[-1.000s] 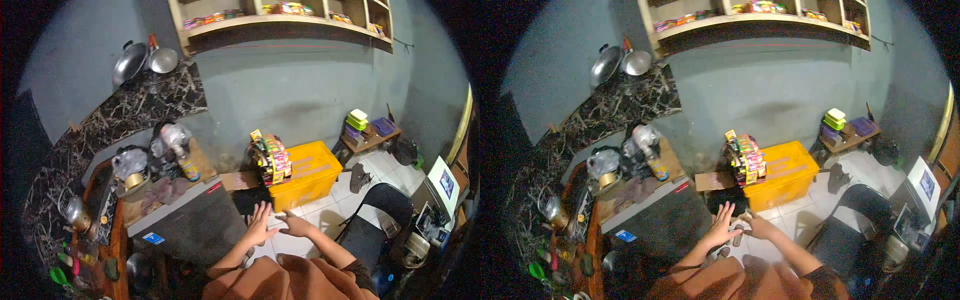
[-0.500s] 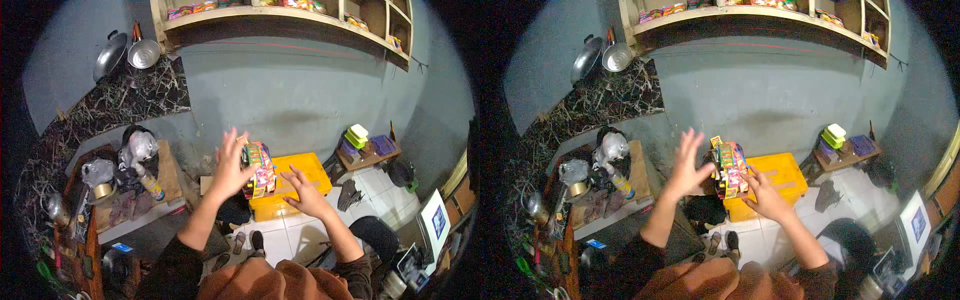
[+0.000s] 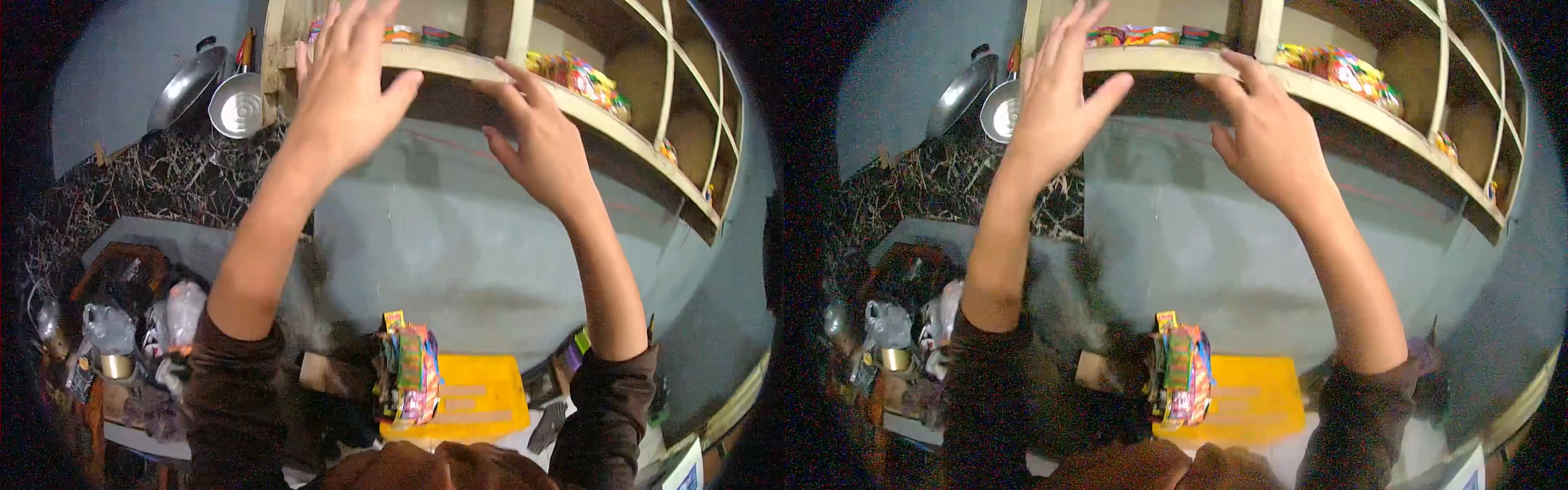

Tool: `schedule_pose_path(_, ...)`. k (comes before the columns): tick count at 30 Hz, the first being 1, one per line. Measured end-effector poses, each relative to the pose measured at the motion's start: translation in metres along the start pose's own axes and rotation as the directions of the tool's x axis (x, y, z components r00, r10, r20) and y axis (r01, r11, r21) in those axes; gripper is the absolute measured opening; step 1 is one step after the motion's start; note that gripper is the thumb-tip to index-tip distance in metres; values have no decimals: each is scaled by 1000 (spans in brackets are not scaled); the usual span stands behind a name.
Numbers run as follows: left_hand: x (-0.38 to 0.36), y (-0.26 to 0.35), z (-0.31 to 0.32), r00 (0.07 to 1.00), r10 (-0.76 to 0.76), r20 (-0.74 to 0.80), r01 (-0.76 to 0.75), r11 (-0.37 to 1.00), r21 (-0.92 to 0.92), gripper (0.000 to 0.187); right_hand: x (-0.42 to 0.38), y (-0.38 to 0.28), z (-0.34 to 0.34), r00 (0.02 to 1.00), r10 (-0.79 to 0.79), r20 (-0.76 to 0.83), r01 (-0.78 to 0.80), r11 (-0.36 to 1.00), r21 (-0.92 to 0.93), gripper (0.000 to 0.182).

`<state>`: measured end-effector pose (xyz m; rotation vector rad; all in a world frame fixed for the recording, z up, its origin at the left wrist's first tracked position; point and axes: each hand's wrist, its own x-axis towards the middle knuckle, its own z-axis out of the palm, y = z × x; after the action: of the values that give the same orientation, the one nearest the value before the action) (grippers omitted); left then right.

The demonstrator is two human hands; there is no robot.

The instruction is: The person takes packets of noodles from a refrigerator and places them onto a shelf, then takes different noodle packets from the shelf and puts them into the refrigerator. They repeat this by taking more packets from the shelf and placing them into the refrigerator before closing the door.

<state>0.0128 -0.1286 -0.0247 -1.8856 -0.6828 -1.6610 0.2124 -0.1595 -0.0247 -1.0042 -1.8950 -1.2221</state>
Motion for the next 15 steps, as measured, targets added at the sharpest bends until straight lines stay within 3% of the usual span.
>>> schedule_pose_path(2,19,-18,20,998,-56,12,57,997,-56,65,24,26,22,994,-30,-104,28,999,-17,42)
schedule_pose_path(4,31,-44,48,986,-84,-147,52,977,-208,64,47,49,40,995,15,-96,-16,1000,-4,42)
schedule_pose_path(6,40,-67,72,981,-111,-160,88,985,-148,64,68,72,62,994,-27,-107,20,997,-72,41)
schedule_pose_path(8,58,-86,87,981,-18,-193,33,997,71,62,97,91,82,992,-41,-121,31,996,-83,42)
schedule_pose_path(10,78,-96,95,983,-37,-181,67,985,160,58,129,105,98,995,99,27,-89,964,-251,50)
schedule_pose_path(11,89,-102,95,998,4,-64,11,972,233,57,147,112,104,996,83,7,-79,966,-248,50)
schedule_pose_path(12,102,-110,96,998,36,52,-50,954,296,56,164,120,112,971,175,161,-128,956,-264,57)
schedule_pose_path(13,110,-129,109,957,263,-120,-190,886,424,47,181,129,121,912,268,310,-177,940,-292,64)
schedule_pose_path(14,120,-148,120,953,272,-134,-192,883,429,47,200,137,130,918,264,294,-174,938,-299,64)
schedule_pose_path(15,131,-161,127,989,141,-32,-113,889,444,54,219,148,139,850,313,423,-200,936,-291,69)
